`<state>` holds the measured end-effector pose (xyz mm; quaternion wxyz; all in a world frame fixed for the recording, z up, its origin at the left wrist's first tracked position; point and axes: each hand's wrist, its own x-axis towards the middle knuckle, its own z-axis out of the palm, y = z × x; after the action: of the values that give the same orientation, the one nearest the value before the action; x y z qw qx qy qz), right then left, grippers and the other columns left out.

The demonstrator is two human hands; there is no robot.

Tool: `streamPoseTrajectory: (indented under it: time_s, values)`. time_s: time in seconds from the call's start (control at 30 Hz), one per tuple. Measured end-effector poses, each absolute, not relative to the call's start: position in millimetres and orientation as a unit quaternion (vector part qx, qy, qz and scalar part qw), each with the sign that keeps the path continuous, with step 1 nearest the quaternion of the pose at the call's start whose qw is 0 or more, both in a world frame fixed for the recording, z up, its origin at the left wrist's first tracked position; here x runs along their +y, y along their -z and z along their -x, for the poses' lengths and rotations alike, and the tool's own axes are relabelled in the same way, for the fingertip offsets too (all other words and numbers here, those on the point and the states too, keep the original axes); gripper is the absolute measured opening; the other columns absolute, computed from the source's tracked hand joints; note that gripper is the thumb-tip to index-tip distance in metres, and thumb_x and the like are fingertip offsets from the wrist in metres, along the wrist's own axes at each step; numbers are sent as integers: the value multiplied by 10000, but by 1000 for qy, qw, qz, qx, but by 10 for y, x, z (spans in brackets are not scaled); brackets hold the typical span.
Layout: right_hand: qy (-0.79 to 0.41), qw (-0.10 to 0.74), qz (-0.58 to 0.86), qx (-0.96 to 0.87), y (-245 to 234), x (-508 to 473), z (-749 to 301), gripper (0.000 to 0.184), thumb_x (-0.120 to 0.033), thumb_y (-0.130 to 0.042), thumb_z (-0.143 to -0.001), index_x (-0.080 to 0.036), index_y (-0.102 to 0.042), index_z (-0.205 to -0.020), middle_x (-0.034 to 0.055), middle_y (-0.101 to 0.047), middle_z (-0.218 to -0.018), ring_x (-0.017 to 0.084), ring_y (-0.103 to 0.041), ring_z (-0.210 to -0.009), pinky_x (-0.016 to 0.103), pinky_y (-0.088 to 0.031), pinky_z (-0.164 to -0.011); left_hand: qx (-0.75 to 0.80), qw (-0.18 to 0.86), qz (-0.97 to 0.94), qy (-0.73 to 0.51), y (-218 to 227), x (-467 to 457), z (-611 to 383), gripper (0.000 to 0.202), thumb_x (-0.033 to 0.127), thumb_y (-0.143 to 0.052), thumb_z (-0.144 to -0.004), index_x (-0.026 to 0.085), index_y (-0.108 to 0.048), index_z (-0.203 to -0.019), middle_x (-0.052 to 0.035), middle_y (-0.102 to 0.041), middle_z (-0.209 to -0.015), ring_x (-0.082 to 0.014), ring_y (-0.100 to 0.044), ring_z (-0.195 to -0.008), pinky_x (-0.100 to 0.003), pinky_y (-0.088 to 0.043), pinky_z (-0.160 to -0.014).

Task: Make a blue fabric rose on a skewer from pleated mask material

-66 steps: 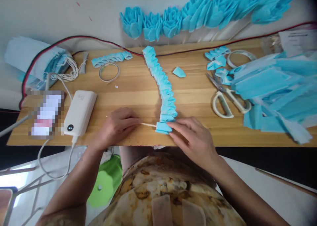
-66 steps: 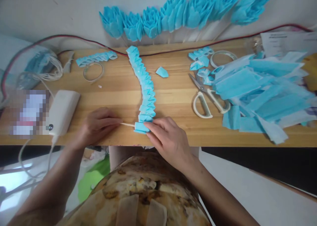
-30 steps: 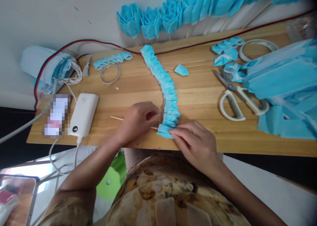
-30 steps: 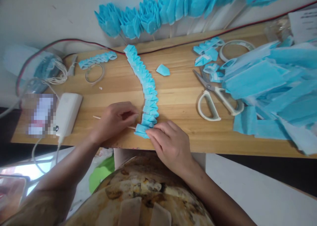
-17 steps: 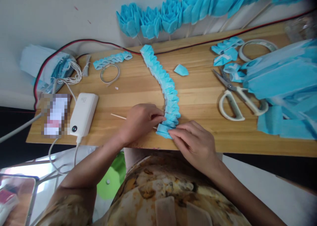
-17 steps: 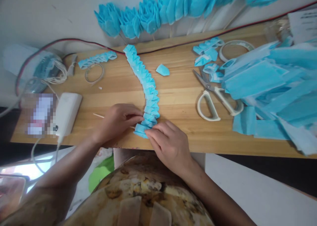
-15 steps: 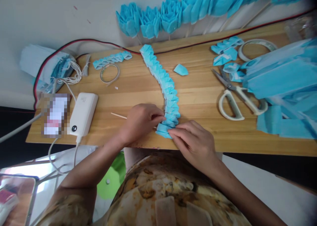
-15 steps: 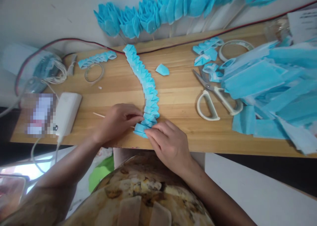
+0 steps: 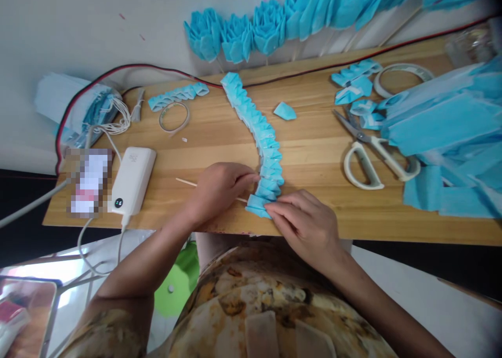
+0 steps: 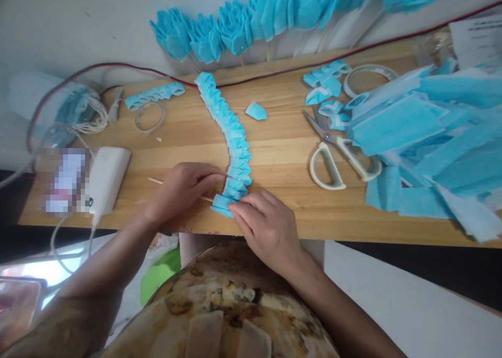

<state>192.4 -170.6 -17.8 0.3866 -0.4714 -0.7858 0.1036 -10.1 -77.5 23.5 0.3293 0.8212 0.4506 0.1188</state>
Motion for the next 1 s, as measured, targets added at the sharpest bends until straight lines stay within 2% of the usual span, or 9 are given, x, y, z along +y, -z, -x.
streamPoseTrajectory:
  time_s: [0.17, 0.33, 0.53, 0.7, 0.83, 1.0]
  values:
    - [-103, 384, 473, -786, 178, -1711, -1922, 121, -140, -643, -980, -205, -741, -951, 37, -762, -875, 180, -672, -779, 315, -529, -693, 461, 353, -809, -92, -236, -769, 35, 183, 265, -667, -959, 175, -792, -862, -12, -781, -792, -147, -662, -698, -244, -403, -639]
    - [-105, 382, 473, -787, 173, -1708, -1921, 115, -140, -654, -975, -181, -757, -948, 45, -758, -872, 184, -663, -786, 318, -516, -697, 484, 329, -806, -85, -225, -765, -13, 173, 215, -669, -929, 165, -756, -788, 3, -742, -707, -124, -606, -622, -244, -350, -604]
    - [-104, 377, 480, -785, 179, -1706, -1928, 98, -136, -668, -966, -172, -758, -973, 43, -755, -868, 182, -645, -776, 317, -495, -694, 514, 280, -806, -84, -216, -765, 44, 157, 203, -659, -922, 160, -751, -803, -2, -729, -710, -124, -593, -624, -246, -336, -613]
    - [-117, 367, 507, -771, 188, -1692, -1913, 94, -155, -649, -983, -188, -734, -961, 35, -736, -856, 185, -649, -795, 312, -489, -709, 502, 250, -823, -90, -177, -771, 129, 204, 251, -632, -979, 161, -753, -842, -36, -769, -823, -161, -653, -724, -263, -379, -662]
    - [-126, 344, 522, -770, 176, -1640, -1924, 122, -183, -609, -1009, -205, -717, -957, 30, -735, -874, 192, -672, -818, 315, -490, -720, 459, 169, -858, -155, -181, -857, 345, 296, 295, -534, -1056, 152, -732, -888, -65, -745, -868, -197, -665, -807, -299, -425, -726]
    - [-143, 302, 524, -784, 133, -1509, -1935, 161, -205, -577, -1020, -203, -705, -922, 37, -736, -876, 220, -706, -845, 329, -487, -710, 402, 105, -881, -225, -95, -1087, 645, 251, 396, -629, -1017, 153, -689, -1033, -88, -734, -975, -224, -668, -898, -334, -481, -817]
